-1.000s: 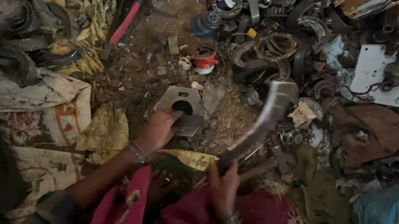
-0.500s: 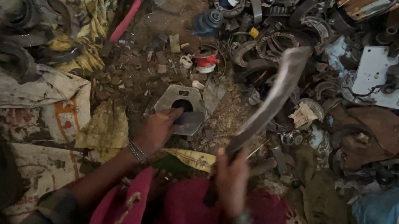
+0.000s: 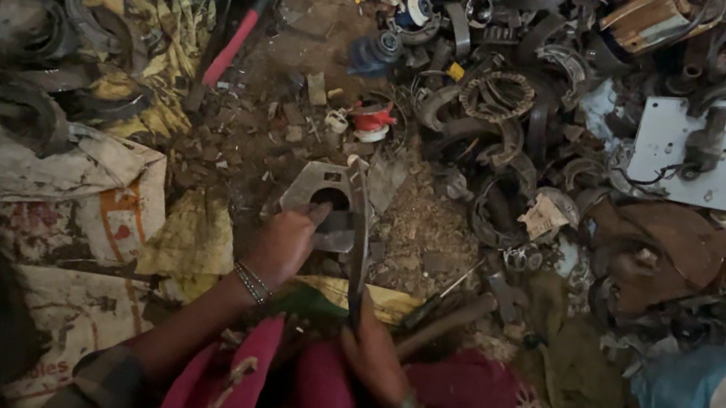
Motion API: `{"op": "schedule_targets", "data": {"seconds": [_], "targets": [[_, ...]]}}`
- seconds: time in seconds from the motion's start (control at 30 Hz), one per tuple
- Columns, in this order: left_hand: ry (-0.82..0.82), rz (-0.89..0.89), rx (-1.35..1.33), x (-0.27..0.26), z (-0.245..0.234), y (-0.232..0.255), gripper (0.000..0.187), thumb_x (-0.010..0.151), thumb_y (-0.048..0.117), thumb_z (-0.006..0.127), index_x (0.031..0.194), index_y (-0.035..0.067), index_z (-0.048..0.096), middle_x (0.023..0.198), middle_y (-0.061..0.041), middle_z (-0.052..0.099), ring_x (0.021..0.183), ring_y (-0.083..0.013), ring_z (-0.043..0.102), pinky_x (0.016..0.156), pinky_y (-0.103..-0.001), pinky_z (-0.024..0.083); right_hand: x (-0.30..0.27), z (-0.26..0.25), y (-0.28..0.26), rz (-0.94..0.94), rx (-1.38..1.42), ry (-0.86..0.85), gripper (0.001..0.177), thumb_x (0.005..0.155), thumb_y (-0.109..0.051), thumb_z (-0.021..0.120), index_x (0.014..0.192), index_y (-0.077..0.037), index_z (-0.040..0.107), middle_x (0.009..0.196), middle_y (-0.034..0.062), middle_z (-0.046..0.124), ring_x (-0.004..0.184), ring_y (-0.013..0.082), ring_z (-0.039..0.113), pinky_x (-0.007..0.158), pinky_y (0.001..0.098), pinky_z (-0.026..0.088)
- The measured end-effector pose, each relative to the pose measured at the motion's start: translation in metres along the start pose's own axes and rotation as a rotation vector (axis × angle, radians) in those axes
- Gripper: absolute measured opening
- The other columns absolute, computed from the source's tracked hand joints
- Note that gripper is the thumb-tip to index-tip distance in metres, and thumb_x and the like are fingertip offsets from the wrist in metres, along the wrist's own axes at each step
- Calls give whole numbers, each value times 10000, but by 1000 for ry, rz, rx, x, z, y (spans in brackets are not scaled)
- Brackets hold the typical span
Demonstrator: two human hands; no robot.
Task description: The person sits on the floor and repeatedly strikes a small metal part with a hammer. The part is held in place by hand while the hammer is used to shape or flatten it.
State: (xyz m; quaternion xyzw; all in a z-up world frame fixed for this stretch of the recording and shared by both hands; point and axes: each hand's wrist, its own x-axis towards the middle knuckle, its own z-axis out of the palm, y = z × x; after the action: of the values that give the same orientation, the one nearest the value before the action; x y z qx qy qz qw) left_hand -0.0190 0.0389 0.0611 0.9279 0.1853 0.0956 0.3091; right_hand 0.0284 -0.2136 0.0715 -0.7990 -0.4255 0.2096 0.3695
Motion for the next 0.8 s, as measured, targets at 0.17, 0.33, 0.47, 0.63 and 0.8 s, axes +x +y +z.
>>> {"op": "schedule_targets", "data": {"seconds": [0.17,0.33,0.47,0.63,0.8], "targets": [[-22,13,63,0,-3,6,579,844,14,579,1421,52,575,921,-236,692,839,-410,685,732,-494,564,-20,-7,9,-37,-35,19,853,909,-70,712,1610,-59,226,1063,294,715,903,413,729,773,435,583],[-17,18,21,-2,-5,2,556,847,-2,566,1403,18,583,863,-243,682,835,-410,683,742,-492,559,-19,10,22,356,11,-81,799,956,-163,652,1624,-111,217,943,241,726,839,382,735,738,437,564],[80,108,-14,-2,4,-4,522,852,-4,551,1371,21,608,866,-223,685,849,-411,678,745,-505,545,-17,16,19,461,-30,-62,634,970,-195,626,1543,-80,380,935,270,717,847,417,701,707,488,529],[31,22,-1,5,10,-8,370,925,77,536,1278,60,644,915,-209,676,842,-393,677,725,-500,542,-8,-26,-15,109,-107,283,418,949,-178,657,1314,5,570,981,215,711,828,361,710,687,460,559],[132,84,12,0,19,-10,335,954,103,493,1244,62,654,922,-199,672,862,-371,679,729,-476,554,-17,-88,-44,-4,402,823,211,1017,-249,656,929,-59,631,711,98,661,554,160,648,547,373,569]]}}
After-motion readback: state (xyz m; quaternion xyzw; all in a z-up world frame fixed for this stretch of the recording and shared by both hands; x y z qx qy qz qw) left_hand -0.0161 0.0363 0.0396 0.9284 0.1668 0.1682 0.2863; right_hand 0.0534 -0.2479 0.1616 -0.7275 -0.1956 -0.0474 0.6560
